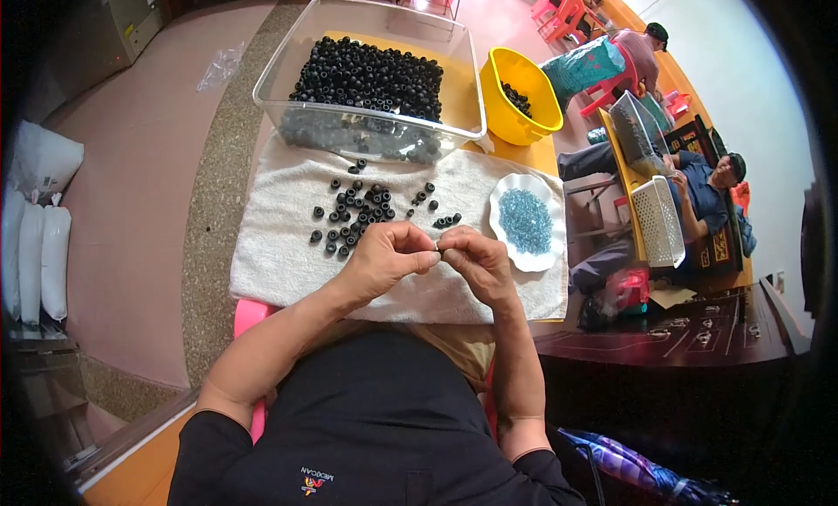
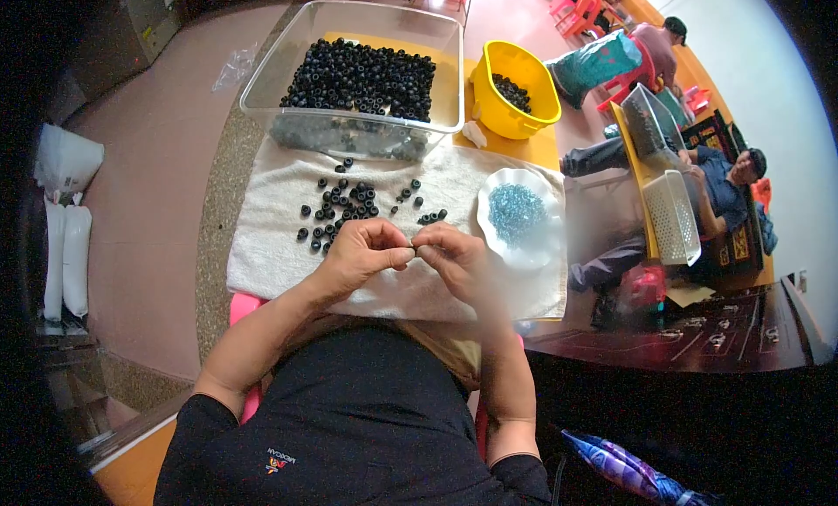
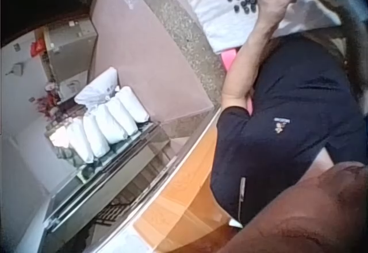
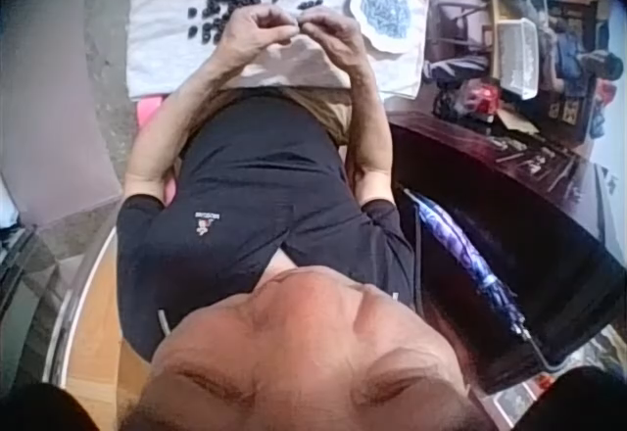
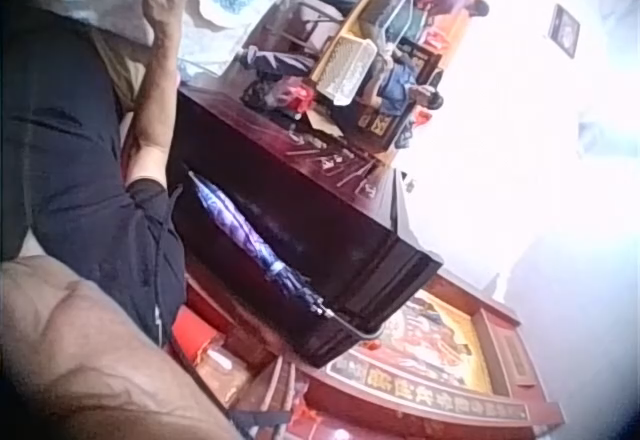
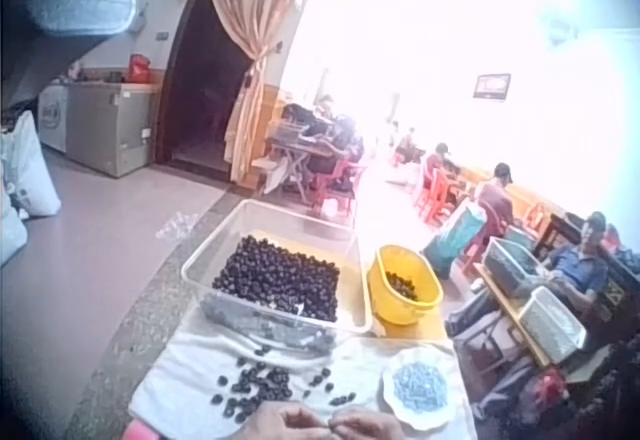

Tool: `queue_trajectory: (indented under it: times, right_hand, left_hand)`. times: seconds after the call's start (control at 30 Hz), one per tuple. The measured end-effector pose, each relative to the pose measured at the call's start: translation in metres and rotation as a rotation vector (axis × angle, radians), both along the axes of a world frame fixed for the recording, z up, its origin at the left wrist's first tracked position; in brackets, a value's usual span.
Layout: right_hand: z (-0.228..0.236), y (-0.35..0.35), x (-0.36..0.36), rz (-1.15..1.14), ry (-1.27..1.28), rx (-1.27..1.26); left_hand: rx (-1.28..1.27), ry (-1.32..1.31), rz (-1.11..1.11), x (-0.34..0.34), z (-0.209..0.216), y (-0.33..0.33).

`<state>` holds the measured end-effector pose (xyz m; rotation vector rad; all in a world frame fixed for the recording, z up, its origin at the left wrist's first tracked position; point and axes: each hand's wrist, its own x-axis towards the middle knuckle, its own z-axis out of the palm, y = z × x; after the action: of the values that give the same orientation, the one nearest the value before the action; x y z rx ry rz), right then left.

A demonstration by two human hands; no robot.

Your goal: Inspecting and sorting small black components on a workbench.

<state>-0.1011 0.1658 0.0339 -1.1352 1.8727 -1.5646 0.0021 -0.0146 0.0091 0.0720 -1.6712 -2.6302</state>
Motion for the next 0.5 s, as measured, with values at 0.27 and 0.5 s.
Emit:
queue_trajectory:
  times: [0.27,0.5]
  right_hand:
    - [-0.0013,0.0034,-0.0002,-0.066,-0.24,-0.032]
    - [-0.0042,0.003,-0.0018,-0.047,-0.314,-0.085]
  left_hand:
    - [-0.001,-0.033,0.0,0.0009,0.0037,0.0013]
    - [-0.029,-0.039,0.008,0.0004,0.0023,0.0013]
